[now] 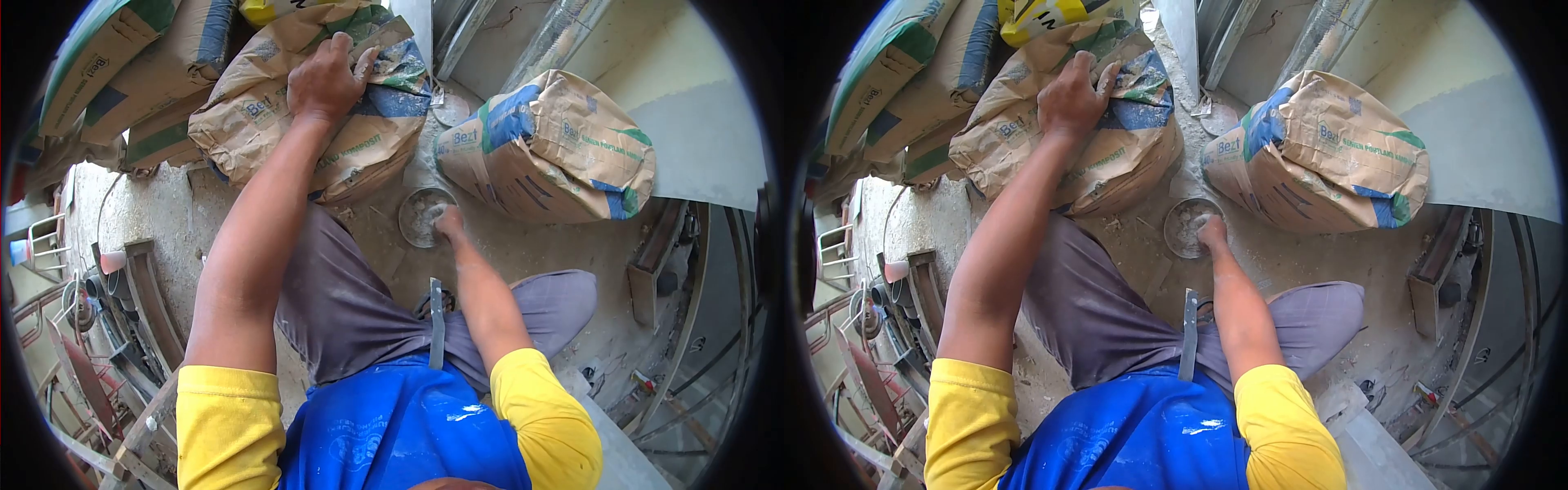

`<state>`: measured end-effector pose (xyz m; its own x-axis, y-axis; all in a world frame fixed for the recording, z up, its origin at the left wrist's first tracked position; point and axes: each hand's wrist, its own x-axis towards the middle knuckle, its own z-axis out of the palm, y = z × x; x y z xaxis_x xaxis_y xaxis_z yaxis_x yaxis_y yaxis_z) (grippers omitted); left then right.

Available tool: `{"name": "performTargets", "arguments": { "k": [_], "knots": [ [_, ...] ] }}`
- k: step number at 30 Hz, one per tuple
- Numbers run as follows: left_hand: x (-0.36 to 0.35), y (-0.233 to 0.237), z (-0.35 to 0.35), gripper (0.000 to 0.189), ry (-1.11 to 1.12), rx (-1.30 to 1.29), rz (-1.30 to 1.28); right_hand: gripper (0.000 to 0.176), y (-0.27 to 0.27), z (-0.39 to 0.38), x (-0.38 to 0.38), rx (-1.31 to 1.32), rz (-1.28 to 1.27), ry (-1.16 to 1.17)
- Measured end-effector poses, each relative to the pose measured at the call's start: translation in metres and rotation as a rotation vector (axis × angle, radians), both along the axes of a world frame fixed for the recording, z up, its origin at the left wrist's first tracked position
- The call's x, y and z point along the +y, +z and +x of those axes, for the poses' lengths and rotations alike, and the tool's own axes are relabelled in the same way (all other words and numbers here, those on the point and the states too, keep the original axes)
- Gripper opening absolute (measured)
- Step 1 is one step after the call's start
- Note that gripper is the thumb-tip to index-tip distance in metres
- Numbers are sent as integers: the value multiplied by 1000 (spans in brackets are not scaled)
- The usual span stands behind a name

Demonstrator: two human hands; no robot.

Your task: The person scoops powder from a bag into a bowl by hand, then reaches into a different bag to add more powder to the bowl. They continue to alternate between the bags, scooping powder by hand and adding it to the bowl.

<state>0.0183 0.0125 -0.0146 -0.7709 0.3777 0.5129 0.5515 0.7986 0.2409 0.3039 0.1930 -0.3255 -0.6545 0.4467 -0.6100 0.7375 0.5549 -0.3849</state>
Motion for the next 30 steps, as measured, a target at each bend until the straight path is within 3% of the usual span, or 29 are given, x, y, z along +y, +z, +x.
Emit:
{"name": "performTargets", "arguments": {
  "k": [3,6,8,9,11,12,14,15,17,18,20,21,23,24,26,30],
  "knots": [
    [-1,-2,-2,44,-22,17,6,24,33,-11,-6,121,0,-127],
    [0,-1,-1,44,-8,10,3,30,29,-10,-3,21,-40,22],
    [0,-1,-1,44,-5,8,1,28,20,-9,-8,41,250,-130],
    [0,-1,-1,44,-2,5,-2,28,7,-10,-4,43,250,-130],
    [0,-1,-1,44,-1,24,-4,24,-19,-9,5,198,-95,-230],
    [0,-1,-1,45,-1,42,-4,24,-8,-13,0,199,-95,-231],
    [1,-2,-2,45,0,47,-4,19,28,-26,-12,390,-524,-707],
    [1,-3,-2,45,1,50,-6,19,24,-27,-10,392,-525,-707],
    [1,-1,-2,45,-1,56,-6,17,5,-28,0,93,-132,-713],
    [1,-1,-1,45,0,57,-5,17,10,-26,-1,94,-131,-715],
    [0,0,-1,45,-4,22,-5,17,26,-21,-7,235,-46,-1060],
    [0,0,0,45,-6,-14,-5,17,17,-16,-5,236,-42,-1063],
    [0,2,0,46,1,-27,-12,33,-12,-5,1,351,-350,-1021],
    [0,2,1,46,7,-40,-24,33,0,-5,-3,352,-347,-1022],
    [0,0,0,47,3,-46,-5,16,37,-10,-15,302,-274,-914],
    [-2,7,3,48,-1,-117,70,19,11,-1,-11,333,-152,-714]
  ]
}}
